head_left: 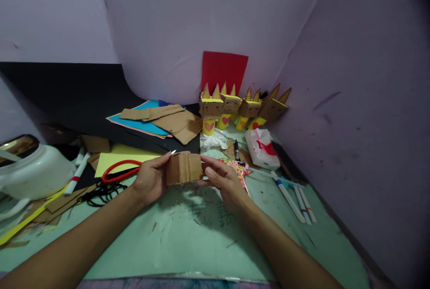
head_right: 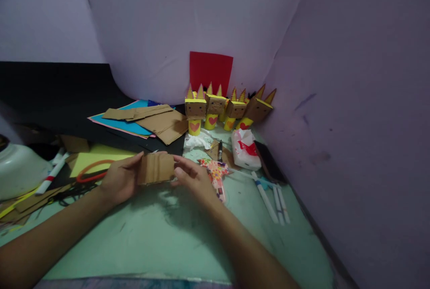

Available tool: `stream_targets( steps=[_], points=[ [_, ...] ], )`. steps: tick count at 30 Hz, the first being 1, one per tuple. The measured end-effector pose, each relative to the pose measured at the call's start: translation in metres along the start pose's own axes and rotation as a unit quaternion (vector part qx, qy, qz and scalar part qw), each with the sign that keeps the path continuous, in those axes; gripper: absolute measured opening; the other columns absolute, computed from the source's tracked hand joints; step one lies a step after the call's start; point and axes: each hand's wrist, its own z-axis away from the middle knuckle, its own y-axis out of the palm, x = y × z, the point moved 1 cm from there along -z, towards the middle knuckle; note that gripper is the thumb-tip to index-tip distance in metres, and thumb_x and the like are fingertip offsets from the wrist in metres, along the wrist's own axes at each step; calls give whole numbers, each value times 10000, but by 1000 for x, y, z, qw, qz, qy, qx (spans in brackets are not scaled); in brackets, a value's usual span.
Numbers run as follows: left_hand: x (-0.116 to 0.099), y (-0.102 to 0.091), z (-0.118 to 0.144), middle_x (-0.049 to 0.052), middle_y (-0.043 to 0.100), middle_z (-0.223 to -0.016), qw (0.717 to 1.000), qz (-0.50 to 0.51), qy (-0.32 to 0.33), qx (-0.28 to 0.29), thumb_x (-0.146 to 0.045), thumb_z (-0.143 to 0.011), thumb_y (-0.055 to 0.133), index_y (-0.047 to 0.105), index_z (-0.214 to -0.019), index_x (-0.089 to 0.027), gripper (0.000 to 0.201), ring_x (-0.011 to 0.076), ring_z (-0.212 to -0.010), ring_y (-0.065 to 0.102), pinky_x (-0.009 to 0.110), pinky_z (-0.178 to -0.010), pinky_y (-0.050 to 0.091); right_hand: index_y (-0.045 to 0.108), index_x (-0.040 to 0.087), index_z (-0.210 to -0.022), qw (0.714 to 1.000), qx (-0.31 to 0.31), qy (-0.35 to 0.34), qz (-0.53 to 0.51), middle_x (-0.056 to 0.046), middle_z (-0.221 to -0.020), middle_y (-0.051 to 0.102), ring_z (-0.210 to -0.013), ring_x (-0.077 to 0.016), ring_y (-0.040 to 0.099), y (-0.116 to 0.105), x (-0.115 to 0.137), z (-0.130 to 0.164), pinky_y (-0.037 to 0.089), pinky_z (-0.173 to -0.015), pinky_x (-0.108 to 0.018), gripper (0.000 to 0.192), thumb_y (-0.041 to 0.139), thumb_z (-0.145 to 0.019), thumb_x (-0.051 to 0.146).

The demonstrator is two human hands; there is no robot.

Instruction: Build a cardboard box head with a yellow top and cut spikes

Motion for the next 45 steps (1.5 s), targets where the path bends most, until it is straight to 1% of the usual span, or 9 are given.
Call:
stream_targets(
  steps=[12,19,23,27,30,32,35,41,45],
  points=[
    [3,-1,-2,122,726,-959,1000,5,11,5,-307,-887,466,683,-982,-94,319,247,-857,673,354,-754,550,658,249,-1103,1000,10,-7,12,-47,-1051,680,-968,-232,621,0,-2,-2,539,-698,-325,459,733,-686,426],
    [8,-2,-1,147,701,-1007,997,-69,29,29,-282,-843,558,584,-1151,-116,351,269,-863,672,416,-727,564,436,270,-1324,998,-13,31,50,-127,-1349,444,-1089,-298,550,1,-9,0,543,-776,-428,868,809,-567,470],
    [13,9,7,156,700,-970,999,-46,10,17,-324,-872,530,575,-1147,-101,357,256,-813,678,391,-695,571,312,307,-1378,985,-9,-36,166,-119,-1465,285,-1245,-313,417,5,-13,3,448,-943,-481,990,846,-546,368],
    [22,16,12,107,685,-1016,999,-16,20,30,-299,-884,541,585,-1109,-155,271,193,-824,661,285,-644,562,307,211,-1354,950,-28,-126,283,-147,-1400,374,-1291,-289,360,7,-14,6,261,-1091,-477,894,805,-622,335],
    [26,10,9,113,663,-1041,993,-102,27,61,-412,-835,600,556,-1120,-171,376,210,-843,647,309,-650,550,378,211,-1278,973,-22,-95,211,-116,-1277,514,-1202,-263,469,5,-13,5,349,-1037,-434,682,728,-713,360],
    [23,3,5,127,640,-1063,979,-188,74,37,-519,-740,667,529,-1123,-169,536,247,-883,636,331,-651,541,433,229,-1237,991,-5,-55,122,-87,-1236,565,-1174,-253,508,2,-10,2,412,-982,-395,596,710,-731,382],
    [14,-5,0,146,567,-1205,947,-278,160,12,-421,-582,814,492,-1169,-172,715,290,-1055,579,351,-778,518,510,233,-1196,998,34,-24,48,-66,-1239,589,-1187,-254,515,-1,-7,-2,434,-956,-362,563,744,-701,362],
    [8,-5,-5,125,634,-1158,930,-311,142,134,-159,-545,789,534,-1165,-142,671,310,-1109,568,398,-931,444,556,213,-1157,996,90,-22,16,-70,-1184,632,-1179,-274,536,-4,-15,-9,412,-990,-395,627,828,-595,273],
    [9,-8,-10,159,642,-1157,937,-310,120,111,-119,-497,784,509,-1175,-98,731,311,-1086,590,400,-923,453,495,217,-1235,997,50,11,62,-109,-1315,539,-1245,-296,468,-6,-16,-9,348,-1044,-437,868,885,-460,218]
  ],
)
